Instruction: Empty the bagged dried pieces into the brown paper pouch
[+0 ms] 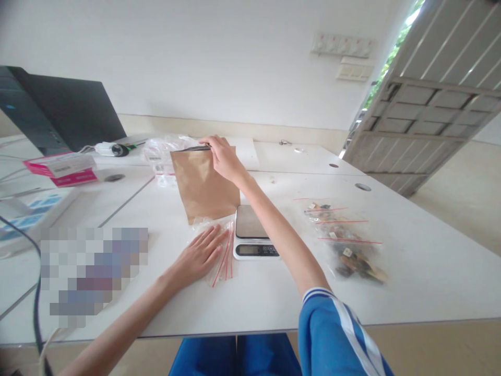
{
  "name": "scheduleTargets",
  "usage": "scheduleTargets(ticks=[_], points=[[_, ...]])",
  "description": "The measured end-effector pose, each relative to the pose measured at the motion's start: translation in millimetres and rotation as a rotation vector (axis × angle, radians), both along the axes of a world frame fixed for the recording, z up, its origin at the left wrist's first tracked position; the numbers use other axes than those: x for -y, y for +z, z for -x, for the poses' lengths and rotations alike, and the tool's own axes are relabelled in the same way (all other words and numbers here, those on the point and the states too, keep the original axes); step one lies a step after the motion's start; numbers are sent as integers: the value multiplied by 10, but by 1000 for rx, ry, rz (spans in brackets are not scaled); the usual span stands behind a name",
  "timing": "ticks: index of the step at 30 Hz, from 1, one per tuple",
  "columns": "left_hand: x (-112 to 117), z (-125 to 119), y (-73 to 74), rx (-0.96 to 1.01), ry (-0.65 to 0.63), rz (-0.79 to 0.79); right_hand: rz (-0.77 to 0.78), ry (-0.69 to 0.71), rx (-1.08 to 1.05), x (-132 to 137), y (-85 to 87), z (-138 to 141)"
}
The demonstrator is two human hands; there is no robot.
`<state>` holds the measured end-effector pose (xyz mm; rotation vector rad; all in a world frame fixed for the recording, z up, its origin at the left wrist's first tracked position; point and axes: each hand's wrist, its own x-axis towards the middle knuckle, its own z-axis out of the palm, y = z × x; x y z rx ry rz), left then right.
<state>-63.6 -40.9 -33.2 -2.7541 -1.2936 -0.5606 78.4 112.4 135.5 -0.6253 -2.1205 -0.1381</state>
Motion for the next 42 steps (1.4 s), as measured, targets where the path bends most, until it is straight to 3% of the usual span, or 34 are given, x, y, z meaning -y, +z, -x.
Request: scheduleTargets(ticks=[5,9,12,17,23,28,32,36,39,42], points=[[-10,-4,-16,21,6,7,49,18,-20,0,151,-20],[-22,5,-36,21,4,20,176,9,61,-18,211,-29],[-20,8,-30,47,-3,21,207,0,131,-15,173,-26],[-10,2,34,71,-8,80,94,-70,250,19,93,30],[-3,12,74,174,63,150,152,-143,110,-74,63,85],[15,5,78,221,122,104,102,-192,79,-102,2,77],[38,2,91,213,170,24,28,-276,65,104,-12,15],[68,3,156,210,285,-23,5,-291,7,455,-89,-239],[72,-8,258,198,334,27,53,-263,124,796,-317,-588],[73,-8,377,50,325,91,138,-298,251,1171,-614,-1013]])
